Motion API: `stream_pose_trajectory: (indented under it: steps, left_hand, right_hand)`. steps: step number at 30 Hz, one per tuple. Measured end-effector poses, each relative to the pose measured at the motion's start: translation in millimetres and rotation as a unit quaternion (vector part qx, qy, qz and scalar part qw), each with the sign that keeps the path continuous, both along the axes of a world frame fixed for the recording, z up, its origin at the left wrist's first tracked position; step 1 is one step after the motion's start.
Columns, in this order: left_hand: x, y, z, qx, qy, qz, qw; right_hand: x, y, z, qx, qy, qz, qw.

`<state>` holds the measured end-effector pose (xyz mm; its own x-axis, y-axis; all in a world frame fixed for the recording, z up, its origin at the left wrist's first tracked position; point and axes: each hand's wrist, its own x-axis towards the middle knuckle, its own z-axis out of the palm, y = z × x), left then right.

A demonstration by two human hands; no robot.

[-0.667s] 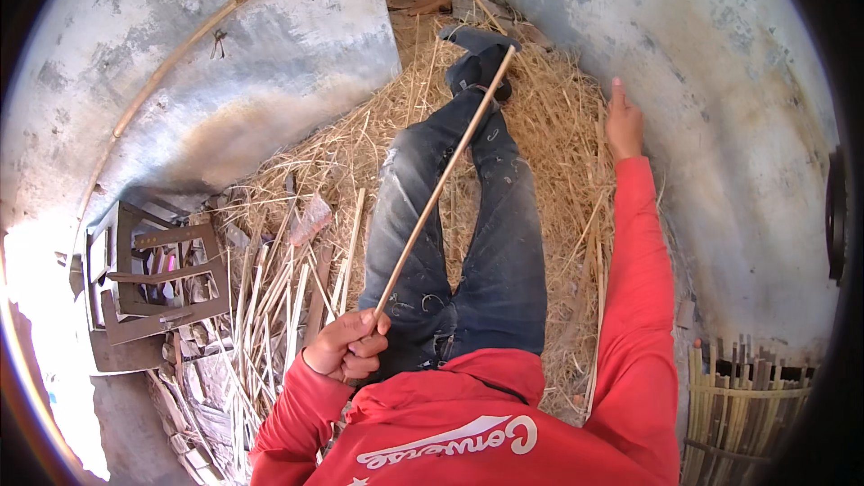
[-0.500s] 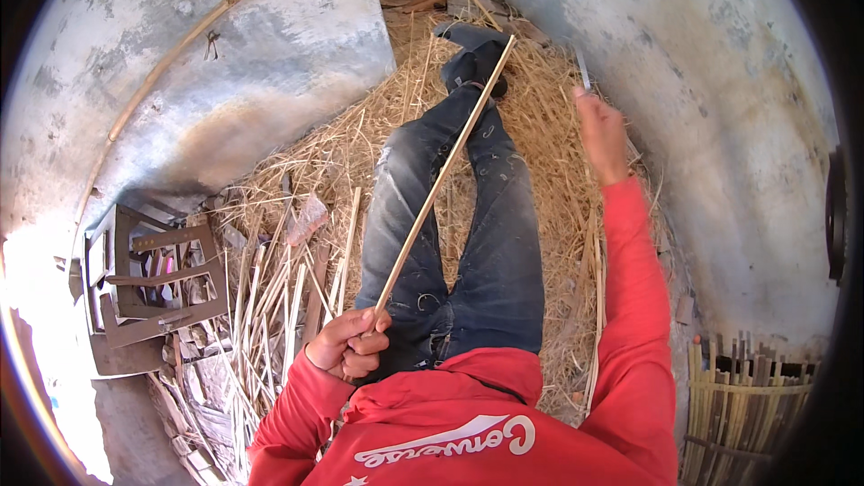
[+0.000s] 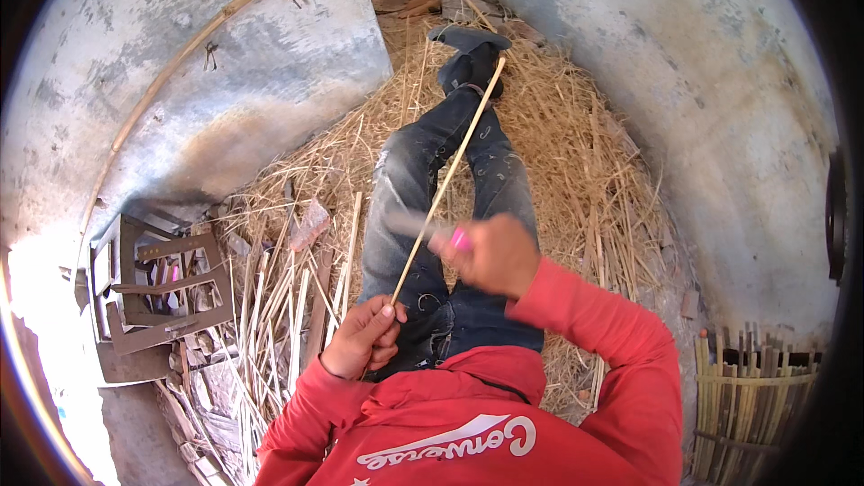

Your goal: The person strips thin layers off a long bamboo strip using a small knife.

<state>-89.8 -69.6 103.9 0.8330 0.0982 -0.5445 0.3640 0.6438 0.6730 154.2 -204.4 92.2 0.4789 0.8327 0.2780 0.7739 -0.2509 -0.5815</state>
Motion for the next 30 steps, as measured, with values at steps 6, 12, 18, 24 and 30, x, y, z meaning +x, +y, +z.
stream_pose_trajectory:
  steps: [6,12,18,24,30]
  left_hand:
    - [-9,-5,-6,0.059,-0.01,-0.032,0.998]
    - [-18,3,11,-0.006,0.03,0.003,1.0]
    - [-33,9,10,-0.145,-0.02,-0.037,0.989]
    - [-30,15,-11,-0.299,-0.041,-0.047,0.952]
    - [-15,-1,-5,-0.398,-0.013,-0.024,0.917]
  right_hand:
    - [19,-19,-6,0.006,0.014,-0.012,1.0]
    - [83,-2,-12,0.019,0.143,-0.147,0.978]
    - [211,-38,-29,0.139,0.163,-0.316,0.924]
    - [106,-1,26,0.218,0.329,-0.121,0.911]
    - [67,25,36,0.241,0.41,-0.055,0.878]
